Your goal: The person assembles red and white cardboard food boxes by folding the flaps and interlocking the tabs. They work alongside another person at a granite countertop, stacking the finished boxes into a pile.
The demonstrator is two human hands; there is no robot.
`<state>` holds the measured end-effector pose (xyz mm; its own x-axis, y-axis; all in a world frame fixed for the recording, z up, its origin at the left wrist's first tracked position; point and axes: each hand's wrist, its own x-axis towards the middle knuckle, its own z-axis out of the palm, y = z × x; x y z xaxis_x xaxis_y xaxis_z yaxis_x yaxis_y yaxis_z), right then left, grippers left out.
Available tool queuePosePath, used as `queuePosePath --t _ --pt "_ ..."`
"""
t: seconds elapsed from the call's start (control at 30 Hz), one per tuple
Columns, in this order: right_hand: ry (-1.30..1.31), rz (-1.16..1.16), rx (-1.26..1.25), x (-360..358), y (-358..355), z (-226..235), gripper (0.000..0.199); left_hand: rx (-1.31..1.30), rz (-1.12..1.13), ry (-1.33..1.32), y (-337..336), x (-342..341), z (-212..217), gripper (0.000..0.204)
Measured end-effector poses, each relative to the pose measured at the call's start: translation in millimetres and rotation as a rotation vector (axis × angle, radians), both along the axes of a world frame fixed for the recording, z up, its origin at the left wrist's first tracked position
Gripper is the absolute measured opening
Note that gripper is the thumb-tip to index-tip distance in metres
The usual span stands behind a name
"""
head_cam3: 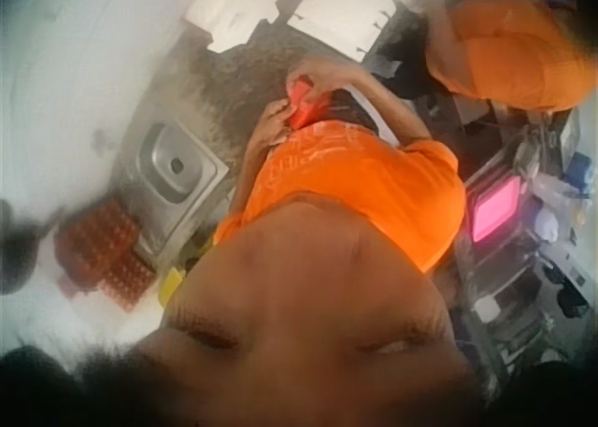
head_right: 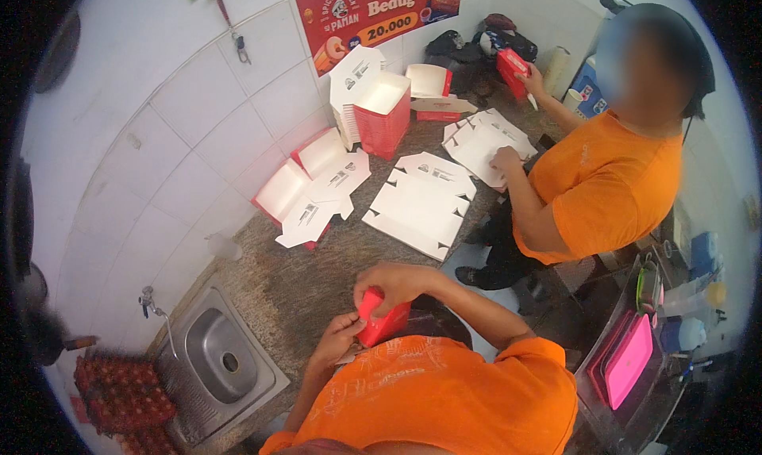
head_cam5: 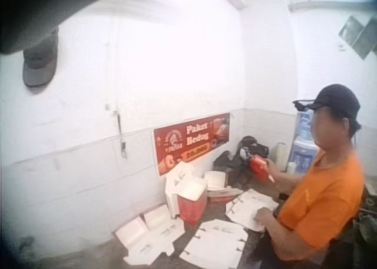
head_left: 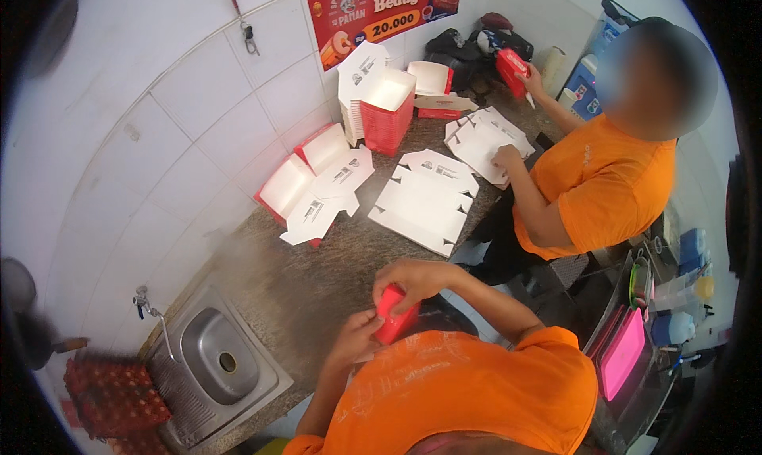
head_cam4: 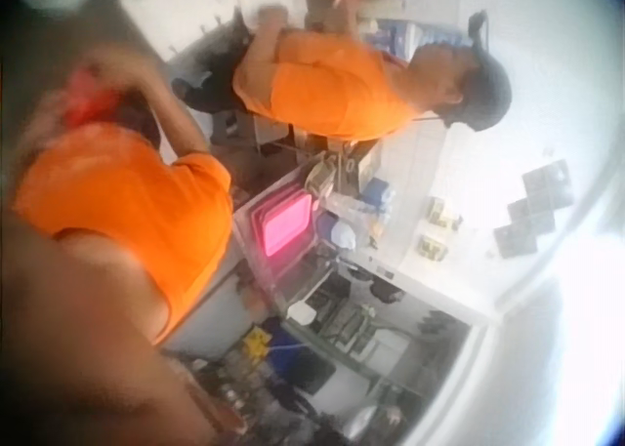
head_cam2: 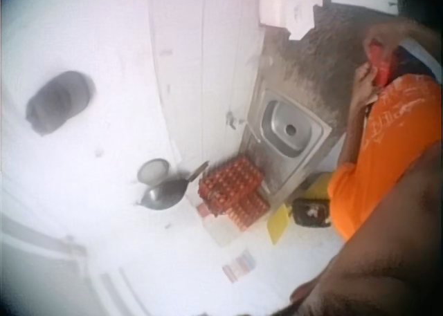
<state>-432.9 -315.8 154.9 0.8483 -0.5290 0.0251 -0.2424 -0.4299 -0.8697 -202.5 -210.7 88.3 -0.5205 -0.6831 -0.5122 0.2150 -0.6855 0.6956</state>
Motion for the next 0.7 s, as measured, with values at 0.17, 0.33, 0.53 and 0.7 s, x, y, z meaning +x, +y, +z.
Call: queuePosePath --t 0.17,0.33,0.53,0.7 --pt "-0.071 -0.284 -0.137 -13 17 -4 0.022 -0.082 0.004 -0.061 -18 -1 6 0.025" --pt "-0.267 -0.384 -0.217 -9 29 -7 0.021 -0.318 -0.035 -0.197 -32 -27 56 0.018" --pt "-0.430 -0.847 -0.741 3 56 -21 0.024 -0.460 0.279 0.016 -48 -42 39 0.025" --pt "-0.362 -0.582 -0.867 22 65 -24 0.033 -0.390 0.763 0.138 -57 -59 59 0.031"
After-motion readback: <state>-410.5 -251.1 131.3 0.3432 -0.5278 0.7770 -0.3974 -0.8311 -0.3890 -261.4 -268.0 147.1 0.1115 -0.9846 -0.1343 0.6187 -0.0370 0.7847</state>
